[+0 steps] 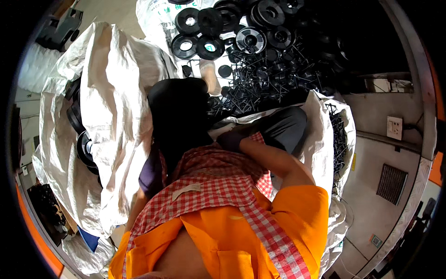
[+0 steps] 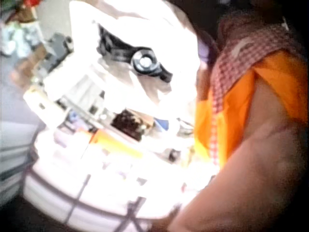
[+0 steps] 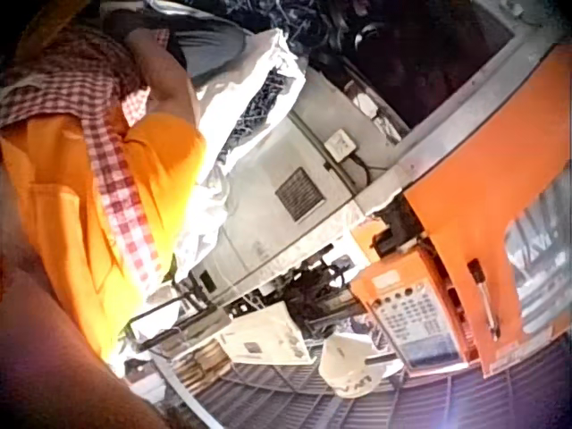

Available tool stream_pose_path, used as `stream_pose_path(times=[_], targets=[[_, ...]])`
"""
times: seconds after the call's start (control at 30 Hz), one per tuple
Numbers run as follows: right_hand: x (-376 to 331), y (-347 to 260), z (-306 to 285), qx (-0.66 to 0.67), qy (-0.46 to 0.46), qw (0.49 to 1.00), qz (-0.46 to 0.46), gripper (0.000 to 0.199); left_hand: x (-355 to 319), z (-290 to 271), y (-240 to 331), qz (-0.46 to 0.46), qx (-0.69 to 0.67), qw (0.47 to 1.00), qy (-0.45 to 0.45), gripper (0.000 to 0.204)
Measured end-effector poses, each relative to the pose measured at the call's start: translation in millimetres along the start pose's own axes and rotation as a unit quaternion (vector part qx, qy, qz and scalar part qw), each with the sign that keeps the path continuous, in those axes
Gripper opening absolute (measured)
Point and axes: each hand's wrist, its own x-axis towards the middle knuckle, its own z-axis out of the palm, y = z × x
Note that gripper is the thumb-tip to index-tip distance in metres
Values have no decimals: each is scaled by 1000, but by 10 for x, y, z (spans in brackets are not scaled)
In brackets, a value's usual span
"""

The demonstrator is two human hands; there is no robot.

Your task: The person sorts black circular components from one large pile and places them into two white bags while sitting on the floor.

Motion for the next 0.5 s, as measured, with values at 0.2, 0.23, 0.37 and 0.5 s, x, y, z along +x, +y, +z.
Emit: stream_pose_path(times=[0.2, 0.23, 0.37, 0.5], targets=[[-229, 545, -568, 178, 281, 942, 52, 36, 259, 318, 982, 441, 178, 878, 42, 35], [-207, 691, -654, 249, 258, 927, 112, 36, 353, 453, 1178, 401, 97, 911, 25, 33], [-64, 1248, -948, 315, 284, 881, 208, 30, 1307, 1312, 1396, 174, -191, 965, -37, 26], [212, 2114, -1184, 247, 375, 890, 87, 33, 1989, 2012, 1679, 329, -142, 922, -149, 24]])
